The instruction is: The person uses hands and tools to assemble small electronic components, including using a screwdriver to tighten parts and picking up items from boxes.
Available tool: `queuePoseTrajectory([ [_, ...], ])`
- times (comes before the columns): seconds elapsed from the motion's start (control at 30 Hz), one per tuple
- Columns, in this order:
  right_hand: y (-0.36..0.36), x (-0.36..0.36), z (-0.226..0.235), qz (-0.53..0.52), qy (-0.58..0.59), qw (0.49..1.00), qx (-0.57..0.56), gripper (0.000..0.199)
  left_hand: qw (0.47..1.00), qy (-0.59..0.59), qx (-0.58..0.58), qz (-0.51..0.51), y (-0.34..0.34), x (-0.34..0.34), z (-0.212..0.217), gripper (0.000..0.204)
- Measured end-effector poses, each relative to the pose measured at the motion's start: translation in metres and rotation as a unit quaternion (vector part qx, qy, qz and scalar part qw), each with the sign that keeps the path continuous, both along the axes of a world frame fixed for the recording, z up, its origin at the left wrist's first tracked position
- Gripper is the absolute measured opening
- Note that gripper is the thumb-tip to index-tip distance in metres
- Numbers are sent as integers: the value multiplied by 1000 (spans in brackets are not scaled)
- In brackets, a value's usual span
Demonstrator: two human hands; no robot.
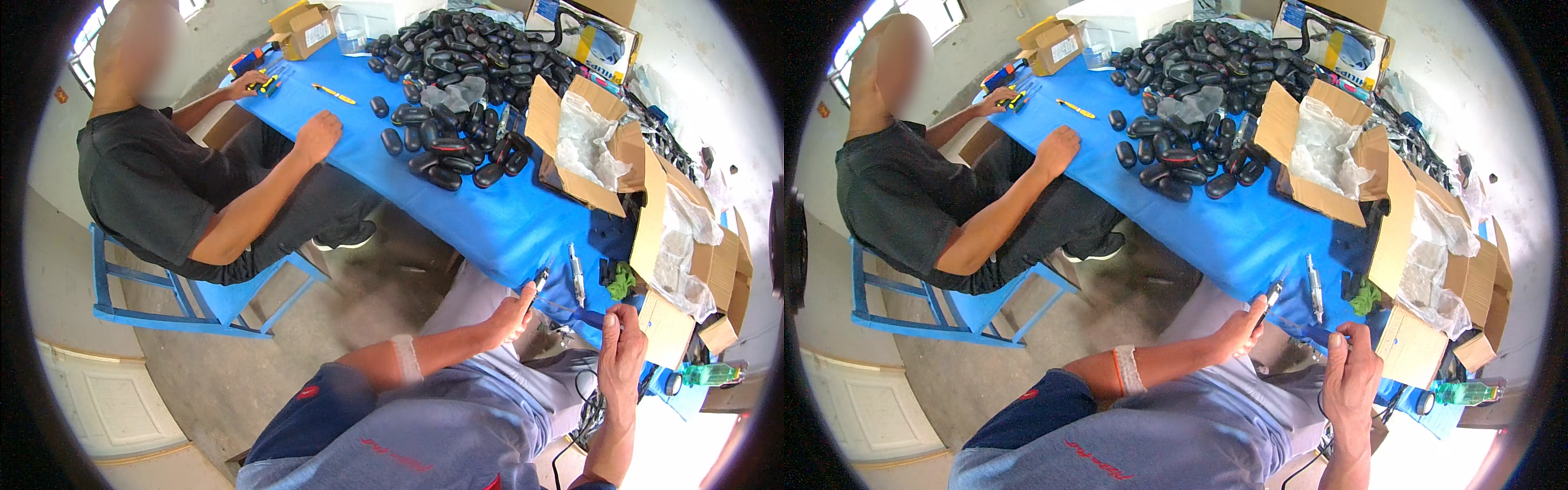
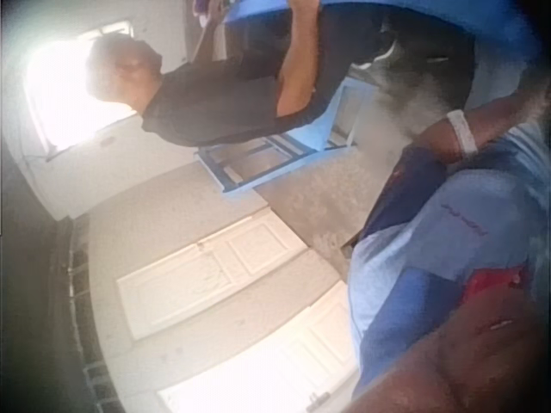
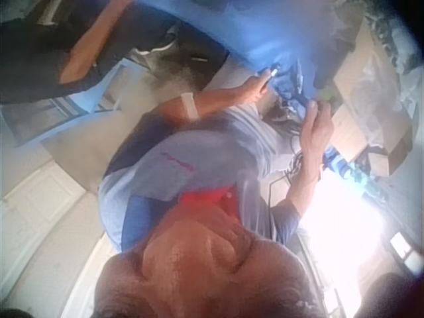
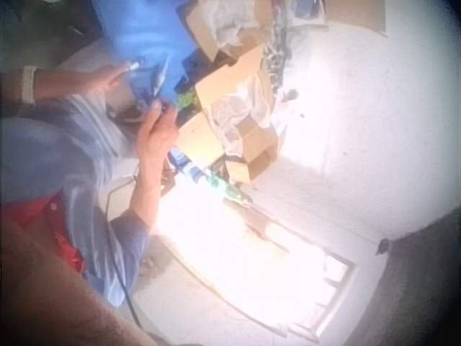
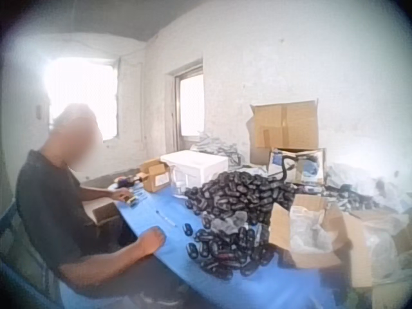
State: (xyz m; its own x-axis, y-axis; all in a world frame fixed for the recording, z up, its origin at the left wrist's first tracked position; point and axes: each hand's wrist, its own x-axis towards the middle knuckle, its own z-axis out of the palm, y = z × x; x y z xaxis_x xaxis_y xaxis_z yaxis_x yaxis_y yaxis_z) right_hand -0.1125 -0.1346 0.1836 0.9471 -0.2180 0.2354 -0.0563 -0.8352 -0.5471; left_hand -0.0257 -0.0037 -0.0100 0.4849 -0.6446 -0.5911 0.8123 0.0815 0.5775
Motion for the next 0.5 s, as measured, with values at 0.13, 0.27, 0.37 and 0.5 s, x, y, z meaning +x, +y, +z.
queuePoseTrajectory([
  [0.13,-1,-1,-1,16,4,1000,-10,14,1000,5,1,6,-3,1,1,66],
  [0.27,-3,-1,-2,27,-3,1000,4,13,999,18,30,7,-2,0,2,65],
  [0.37,-7,-2,-2,16,17,999,23,12,1000,9,20,12,-2,-1,6,66],
  [0.5,-12,-1,-9,-4,6,999,42,12,1000,-9,1,11,2,-1,13,64],
])
